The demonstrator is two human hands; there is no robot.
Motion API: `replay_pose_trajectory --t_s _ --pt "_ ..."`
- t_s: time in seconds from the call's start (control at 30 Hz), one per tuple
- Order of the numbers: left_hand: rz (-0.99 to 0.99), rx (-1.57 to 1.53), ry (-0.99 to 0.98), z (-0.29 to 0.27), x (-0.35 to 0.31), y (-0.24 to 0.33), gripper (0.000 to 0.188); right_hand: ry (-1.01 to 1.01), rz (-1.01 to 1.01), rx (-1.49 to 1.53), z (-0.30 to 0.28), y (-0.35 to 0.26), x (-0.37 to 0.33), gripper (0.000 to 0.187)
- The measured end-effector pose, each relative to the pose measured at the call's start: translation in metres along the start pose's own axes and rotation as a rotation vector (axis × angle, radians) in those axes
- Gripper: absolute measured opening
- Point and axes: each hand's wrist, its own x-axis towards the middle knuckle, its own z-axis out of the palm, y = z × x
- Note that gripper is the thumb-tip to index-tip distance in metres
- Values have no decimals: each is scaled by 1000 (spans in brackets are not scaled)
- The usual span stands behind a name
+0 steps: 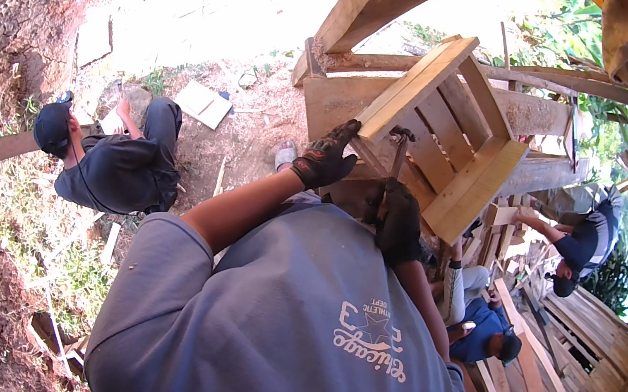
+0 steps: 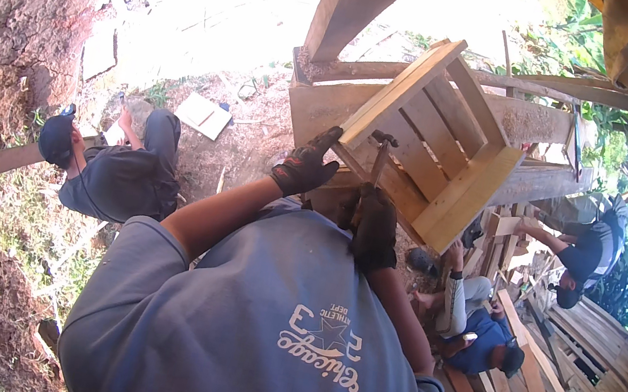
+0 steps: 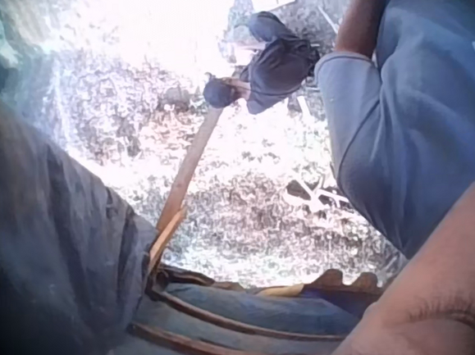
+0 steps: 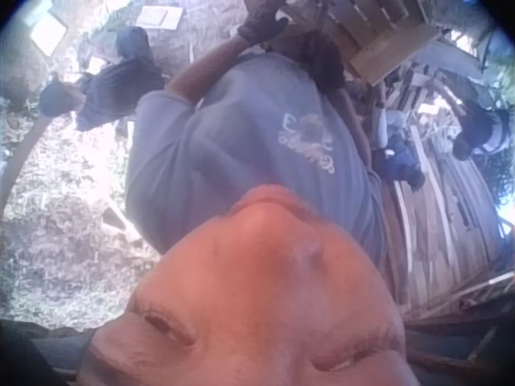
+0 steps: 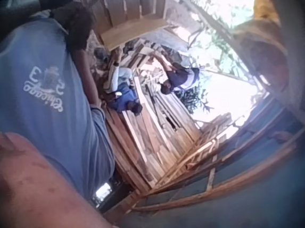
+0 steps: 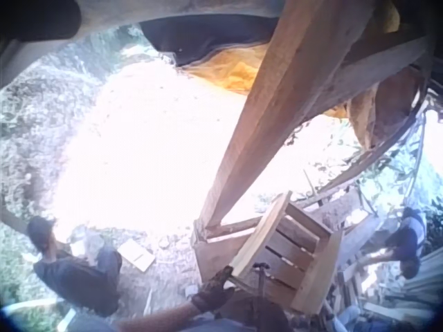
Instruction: The person assembles a wooden box by hammering nails into wood pieces to join them together.
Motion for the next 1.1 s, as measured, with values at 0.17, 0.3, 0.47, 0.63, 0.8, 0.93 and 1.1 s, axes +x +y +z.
replay_pose_trajectory --t_s 0.17,0.3,0.47,0.63,0.8,0.93,1.1 --pt "-226 -123 -73 -14 -1 6 79 292 -143 -158 -7 22 -1 25" --pt "-437 -157 -175 -33 0 13 79 534 -618 -1184 -15 63 -4 20" --pt "-313 -170 -14 -18 -4 -27 81 324 -514 -640 4 89 6 17" --pt "-351 -157 -33 -31 -3 -25 84 317 -450 -533 -8 86 -4 20" --pt "-266 -76 -88 -36 3 -1 89 363 -395 -538 -11 103 -7 19" --pt "-226 0 -71 -23 15 17 96 350 -502 -610 -4 122 4 13" --pt "-341 105 -13 -15 38 61 91 379 -496 -500 -7 100 -6 7"
